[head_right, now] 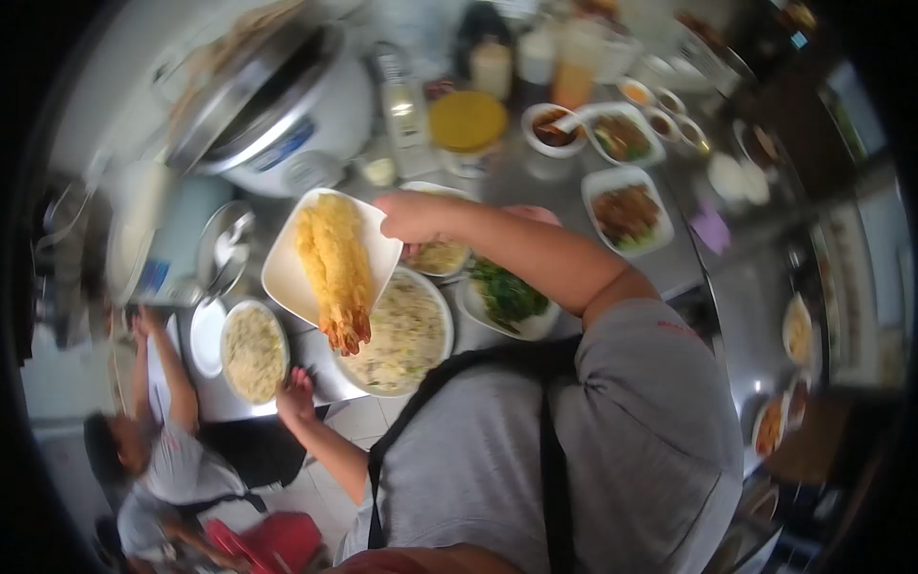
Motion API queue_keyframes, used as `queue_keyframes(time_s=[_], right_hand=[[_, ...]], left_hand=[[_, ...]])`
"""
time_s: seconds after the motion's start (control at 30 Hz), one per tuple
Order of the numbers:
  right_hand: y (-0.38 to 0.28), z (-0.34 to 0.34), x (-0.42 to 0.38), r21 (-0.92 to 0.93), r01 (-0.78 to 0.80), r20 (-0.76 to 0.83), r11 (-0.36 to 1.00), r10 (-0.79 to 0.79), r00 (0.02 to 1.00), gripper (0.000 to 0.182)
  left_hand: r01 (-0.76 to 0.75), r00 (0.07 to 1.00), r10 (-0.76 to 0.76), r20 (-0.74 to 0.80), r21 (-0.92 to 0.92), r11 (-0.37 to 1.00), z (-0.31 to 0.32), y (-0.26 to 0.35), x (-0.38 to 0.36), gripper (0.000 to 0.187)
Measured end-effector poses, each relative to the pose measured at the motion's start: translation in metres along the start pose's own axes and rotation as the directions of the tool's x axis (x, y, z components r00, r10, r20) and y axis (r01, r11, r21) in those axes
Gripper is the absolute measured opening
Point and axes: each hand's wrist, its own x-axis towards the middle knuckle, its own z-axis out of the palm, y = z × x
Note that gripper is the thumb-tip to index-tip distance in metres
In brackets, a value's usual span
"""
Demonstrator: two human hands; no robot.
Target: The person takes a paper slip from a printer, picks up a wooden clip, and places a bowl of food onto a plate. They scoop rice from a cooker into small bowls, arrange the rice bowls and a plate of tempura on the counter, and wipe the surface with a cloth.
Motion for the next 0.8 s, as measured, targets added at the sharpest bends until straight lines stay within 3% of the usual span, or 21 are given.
queue_keyframes(time_s=[0.07,0.13,0.17,0.23,0.3,0.37,0.4,0.47,0.5,0.53,0.57,0.63,0.7,0.8], right_hand=[[-0.002,-0.031,-0.055,-0.032,0.003,-0.100,0.999,-0.007,0.995,0.029],[0.016,-0.061,-0.109,0.015,0.040,-0.251,0.999,-0.034,0.967,0.032],[0.025,-0.077,-0.138,0.017,0.025,-0.340,1.000,-0.018,0.940,0.032],[0.041,-0.104,-0.199,0.022,0.004,-0.466,1.000,0.007,0.885,0.032],[0.057,-0.129,-0.264,0.034,-0.044,-0.558,0.998,0.055,0.828,0.033],[0.074,-0.147,-0.327,0.007,-0.112,-0.688,0.994,0.086,0.720,0.034],[0.086,-0.157,-0.356,0.044,-0.143,-0.724,0.989,0.130,0.677,0.034],[0.120,-0.174,-0.413,0.132,-0.141,-0.790,0.981,0.190,0.583,0.034],[0.139,-0.181,-0.438,0.175,-0.109,-0.816,0.978,0.206,0.540,0.033],[0.153,-0.188,-0.462,0.217,-0.075,-0.836,0.973,0.225,0.500,0.033],[0.163,-0.193,-0.484,0.230,-0.092,-0.855,0.969,0.246,0.457,0.032],[0.174,-0.201,-0.523,0.262,-0.130,-0.886,0.956,0.292,0.360,0.031],[0.186,-0.209,-0.555,0.292,-0.114,-0.889,0.950,0.313,0.335,0.030],[0.202,-0.219,-0.590,0.290,-0.121,-0.894,0.949,0.314,0.319,0.027]], left_hand=[[0.123,0.986,-0.121,0.113,-0.012,0.992,-0.019,0.002,0.010,0.060],[0.115,0.991,-0.115,-0.067,-0.005,0.993,-0.021,0.007,0.000,0.062],[-0.163,0.937,0.252,-0.242,0.336,0.928,0.025,0.018,-0.051,0.055],[-0.409,0.695,0.632,-0.343,0.534,0.740,0.080,0.023,-0.101,0.045],[-0.694,0.691,0.723,-0.013,0.269,0.668,0.144,0.020,-0.146,0.039],[-0.749,0.633,0.630,0.451,0.148,0.646,0.204,-0.004,-0.172,0.034],[-0.740,0.637,0.601,0.483,0.165,0.652,0.254,-0.030,-0.223,0.032],[-0.697,0.512,0.335,0.791,0.155,0.700,0.309,-0.089,-0.253,0.030],[-0.679,0.482,0.224,0.847,0.200,0.706,0.338,-0.121,-0.284,0.027],[-0.507,0.361,0.025,0.932,0.173,0.845,0.365,-0.148,-0.320,0.025],[-0.463,0.381,-0.193,0.904,0.368,0.806,0.388,-0.183,-0.325,0.024],[-0.603,0.089,-0.113,0.990,0.144,0.784,0.435,-0.247,-0.368,0.025],[-0.784,-0.132,-0.022,0.991,-0.091,0.615,0.478,-0.309,-0.407,0.029],[-0.963,-0.204,-0.176,0.963,-0.166,0.211,0.516,-0.352,-0.474,0.034]])
